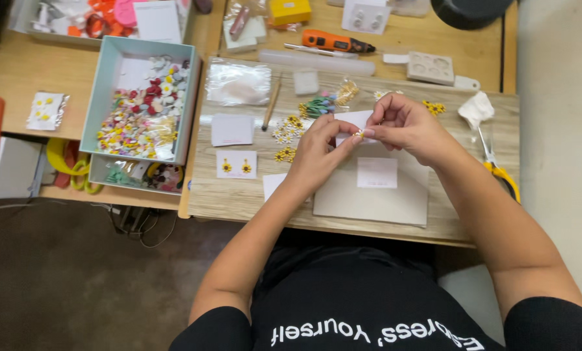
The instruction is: The person assembles flower-shaped earrings by hand. They pick up small flower charms and earring posts, attach the charms to the posts, and place the finished earrings onto small white display cards. The person repeats this process for multiple pairs of earrings.
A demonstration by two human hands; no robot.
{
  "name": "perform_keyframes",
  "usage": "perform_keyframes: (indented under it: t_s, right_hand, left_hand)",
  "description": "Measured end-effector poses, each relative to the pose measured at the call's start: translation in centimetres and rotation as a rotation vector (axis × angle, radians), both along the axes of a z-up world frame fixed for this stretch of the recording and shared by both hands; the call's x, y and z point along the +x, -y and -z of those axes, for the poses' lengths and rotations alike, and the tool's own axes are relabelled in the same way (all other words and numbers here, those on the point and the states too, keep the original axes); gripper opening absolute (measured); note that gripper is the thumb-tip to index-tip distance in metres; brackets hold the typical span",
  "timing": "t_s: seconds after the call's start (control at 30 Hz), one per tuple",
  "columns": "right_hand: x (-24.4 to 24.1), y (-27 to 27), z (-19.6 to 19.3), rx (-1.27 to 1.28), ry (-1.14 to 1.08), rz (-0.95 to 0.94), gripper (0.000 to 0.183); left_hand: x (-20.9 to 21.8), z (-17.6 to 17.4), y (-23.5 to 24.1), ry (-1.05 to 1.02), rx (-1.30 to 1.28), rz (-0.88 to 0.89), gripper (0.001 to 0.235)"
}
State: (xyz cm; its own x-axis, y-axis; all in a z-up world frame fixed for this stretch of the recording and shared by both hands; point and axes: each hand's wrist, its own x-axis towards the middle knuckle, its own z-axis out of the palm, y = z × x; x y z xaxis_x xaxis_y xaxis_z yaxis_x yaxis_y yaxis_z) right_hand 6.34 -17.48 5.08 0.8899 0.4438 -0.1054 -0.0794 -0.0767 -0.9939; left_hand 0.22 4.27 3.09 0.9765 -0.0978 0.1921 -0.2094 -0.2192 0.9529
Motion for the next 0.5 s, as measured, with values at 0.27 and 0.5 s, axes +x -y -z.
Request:
perform_keyframes:
  t_s: [0.27, 0.5]
  right_hand:
    - [-2.0, 3.0, -1.1, 0.037, -0.039, 0.079, 0.027]
    - [-2.9, 3.6, -1.8, 0.061, -0.017, 0.092, 0.026]
  left_hand:
    - [0.1, -0.3, 2.4, -0.056, -0.031, 0.076, 0.017]
    - [-0.6, -1.8, 3.5, -0.094, -0.046, 0.115, 0.024]
